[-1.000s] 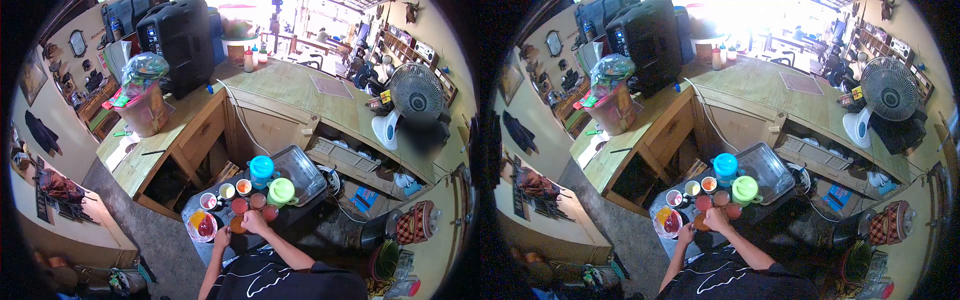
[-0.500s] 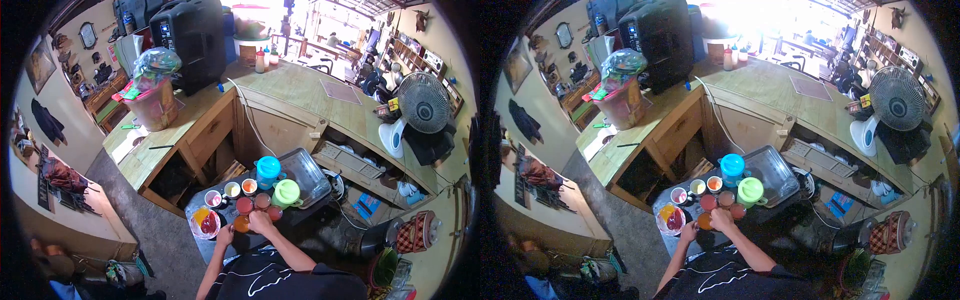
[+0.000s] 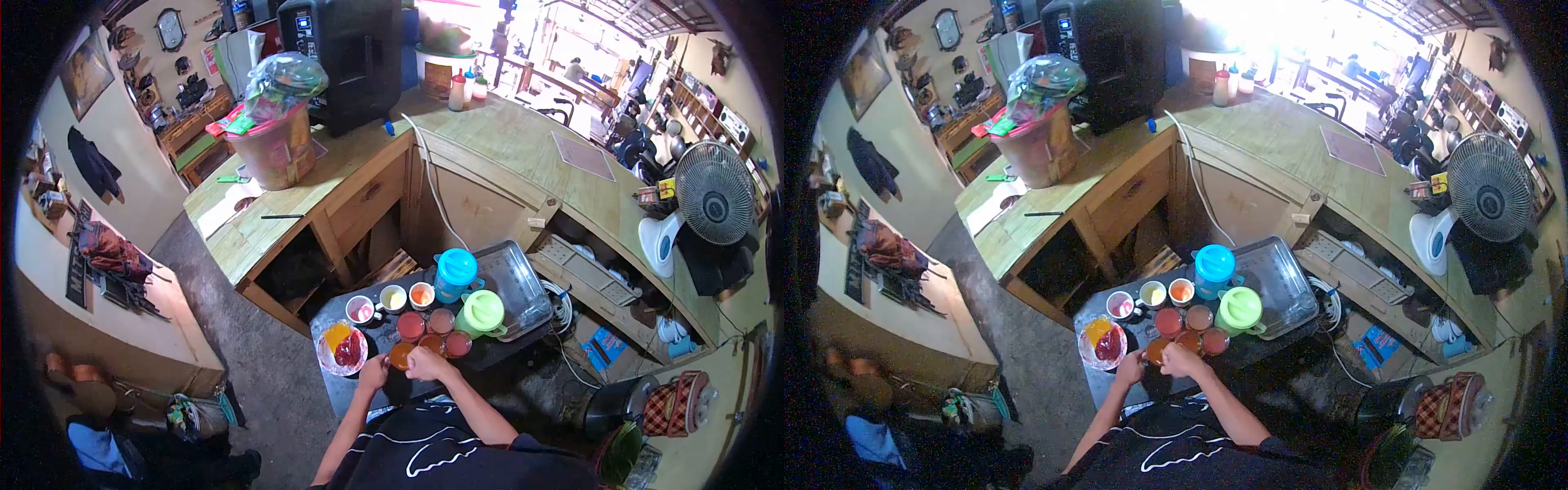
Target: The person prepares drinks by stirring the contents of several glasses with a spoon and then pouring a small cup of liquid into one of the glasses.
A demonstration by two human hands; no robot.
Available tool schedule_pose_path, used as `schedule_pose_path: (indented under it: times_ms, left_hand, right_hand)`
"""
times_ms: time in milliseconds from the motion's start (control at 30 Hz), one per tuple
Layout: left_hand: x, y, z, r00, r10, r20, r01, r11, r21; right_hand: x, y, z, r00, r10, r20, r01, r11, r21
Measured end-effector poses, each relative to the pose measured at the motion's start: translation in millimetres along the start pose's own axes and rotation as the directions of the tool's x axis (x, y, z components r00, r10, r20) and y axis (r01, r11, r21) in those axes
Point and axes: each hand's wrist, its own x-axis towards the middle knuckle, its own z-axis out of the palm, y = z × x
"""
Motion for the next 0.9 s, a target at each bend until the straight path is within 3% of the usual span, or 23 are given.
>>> schedule_pose_path:
  times_ms: [33, 133, 167, 233, 267, 333, 433, 533, 633, 667, 767, 800, 900]
  left_hand:
    - [0.1, 1.0, -1.4, 1.000, -0.002, 0.008, 0.002, 1.000, 0.001]
    - [0.9, 6.0, -3.9, 1.000, -0.009, 0.006, 0.009, 1.000, 0.018]
    - [-0.2, 7.3, -4.6, 1.000, -0.014, 0.003, 0.014, 1.000, 0.026]
    - [0.0, 2.4, -2.4, 1.000, 0.004, -0.007, -0.004, 1.000, 0.012]
    - [0.5, 0.3, -0.7, 1.000, 0.015, -0.011, -0.015, 1.000, 0.004]
    - [-1.0, 2.3, -1.5, 1.000, -0.001, -0.014, 0.001, 1.000, 0.005]
    - [-0.5, 5.2, -1.0, 1.000, -0.022, -0.006, 0.022, 0.999, 0.036]
    - [0.0, 0.6, -2.5, 1.000, 0.002, -0.012, -0.002, 0.999, 0.035]
    - [0.8, 3.0, -0.8, 1.000, 0.003, -0.023, -0.002, 1.000, 0.029]
    - [1.5, 3.9, -1.3, 1.000, -0.007, -0.019, 0.008, 0.999, 0.031]
    - [1.6, -0.6, 0.9, 1.000, -0.005, -0.017, 0.006, 0.999, 0.032]
    - [1.4, -0.9, 1.0, 1.000, -0.008, -0.010, 0.009, 0.999, 0.044]
    - [2.8, -1.8, -1.1, 1.000, 0.013, -0.013, -0.013, 1.000, 0.021]
  right_hand:
    - [-1.4, -4.4, -0.7, 0.998, 0.014, 0.056, -0.023, 0.987, 0.161]
    - [4.9, -4.4, 1.9, 0.923, 0.043, -0.382, -0.009, 0.996, 0.091]
    - [4.5, -1.7, -1.1, 0.884, 0.040, -0.466, -0.064, 0.997, -0.035]
    - [1.2, -4.2, -8.9, 0.909, 0.090, -0.406, -0.183, 0.963, -0.196]
    - [1.3, -2.8, -8.2, 0.952, 0.067, -0.300, -0.125, 0.976, -0.178]
    - [1.1, 3.5, -4.1, 0.997, 0.010, -0.082, -0.020, 0.992, -0.121]
    - [3.1, 5.2, 4.9, 0.998, 0.005, -0.068, 0.005, 0.988, 0.156]
    - [5.4, 5.2, 6.1, 0.879, 0.010, -0.476, -0.013, 1.000, -0.004]
    - [4.4, 6.6, 3.6, 0.879, 0.087, -0.469, -0.124, 0.991, -0.048]
    - [3.2, 6.5, 3.4, 0.927, 0.060, -0.370, -0.112, 0.986, -0.120]
    - [1.2, 5.5, 10.7, 0.997, 0.007, -0.075, -0.003, 0.999, 0.044]
    - [0.7, -5.0, 5.7, 0.999, 0.042, -0.014, -0.040, 0.995, 0.090]
    - [14.8, 12.7, 20.0, 0.925, 0.065, -0.373, -0.002, 0.986, 0.166]
